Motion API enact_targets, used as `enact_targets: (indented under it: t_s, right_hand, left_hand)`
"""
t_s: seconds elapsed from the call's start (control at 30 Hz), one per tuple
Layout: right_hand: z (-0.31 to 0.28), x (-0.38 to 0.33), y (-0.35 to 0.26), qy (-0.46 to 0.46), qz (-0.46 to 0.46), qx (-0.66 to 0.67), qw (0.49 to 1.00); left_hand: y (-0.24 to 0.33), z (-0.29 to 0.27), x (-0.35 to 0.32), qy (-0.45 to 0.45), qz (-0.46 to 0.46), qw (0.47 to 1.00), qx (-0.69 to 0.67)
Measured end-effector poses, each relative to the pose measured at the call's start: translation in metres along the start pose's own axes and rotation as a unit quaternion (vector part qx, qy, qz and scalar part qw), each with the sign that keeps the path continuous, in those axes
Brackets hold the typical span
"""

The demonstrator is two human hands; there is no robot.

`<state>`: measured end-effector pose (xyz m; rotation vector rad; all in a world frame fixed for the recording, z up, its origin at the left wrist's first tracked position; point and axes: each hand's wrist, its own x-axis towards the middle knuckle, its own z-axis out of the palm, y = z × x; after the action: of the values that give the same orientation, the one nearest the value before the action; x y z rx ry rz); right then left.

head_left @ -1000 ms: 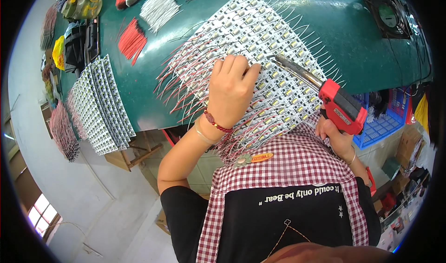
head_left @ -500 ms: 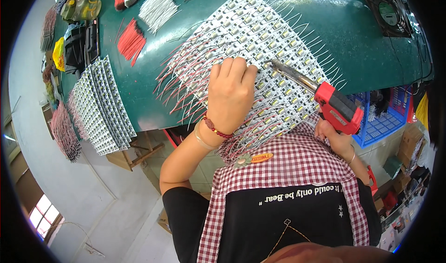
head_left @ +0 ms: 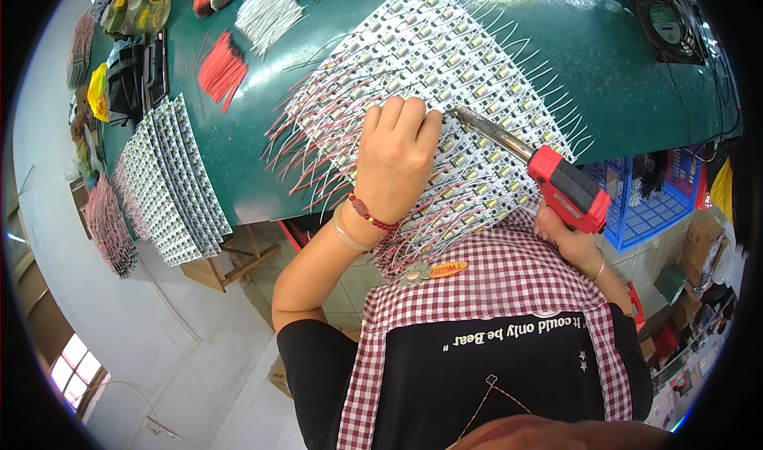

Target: The person uses a red heat gun to apply heat to a grid of LED strips mounted on a board. They hold the board steady with one hand while directing the nozzle of the heat gun across the surface of the LEDs. The person occasionally pauses to adjust the board or pick up a small tool, but primarily focuses on heating the components.

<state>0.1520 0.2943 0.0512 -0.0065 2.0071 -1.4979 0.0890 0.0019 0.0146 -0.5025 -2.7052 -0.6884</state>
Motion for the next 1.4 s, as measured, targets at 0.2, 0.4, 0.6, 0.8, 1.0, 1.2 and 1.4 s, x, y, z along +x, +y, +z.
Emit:
enact_targets:
  t_s: [0.2, 0.4, 0.6, 0.8, 1.0, 1.2, 1.4]
  right_hand:
    - [0.001, -0.005, 0.003, 0.033, -0.014, 0.029, 0.999]
    - [-0.001, -0.006, 0.006, 0.03, -0.037, 0.016, 0.999]
    - [-0.003, 0.006, 0.0, -0.01, -0.105, -0.146, 0.984]
    - [0.003, 0.003, 0.002, 0.059, -0.068, -0.068, 0.994]
    - [-0.001, 0.001, -0.002, -0.003, -0.056, 0.009, 0.998]
    - [0.0, -0.001, -0.005, 0.009, -0.052, 0.023, 0.998]
    - [-0.001, -0.005, 0.0, 0.012, -0.055, 0.035, 0.998]
  left_hand:
    - [0.0, -0.001, 0.001, -0.01, 0.005, 1.0, 0.006]
    - [0.001, -0.004, 0.002, -0.019, 0.008, 1.0, 0.016]
    - [0.001, -0.004, 0.003, -0.014, 0.012, 1.0, 0.016]
    - [0.001, -0.005, 0.004, -0.014, 0.017, 1.0, 0.019]
    - [0.001, -0.006, 0.004, -0.023, 0.022, 0.999, 0.039]
    - [0.001, -0.006, 0.0, -0.009, 0.029, 0.996, 0.085]
    - [0.002, -0.008, 0.002, 0.084, 0.01, 0.996, 0.027]
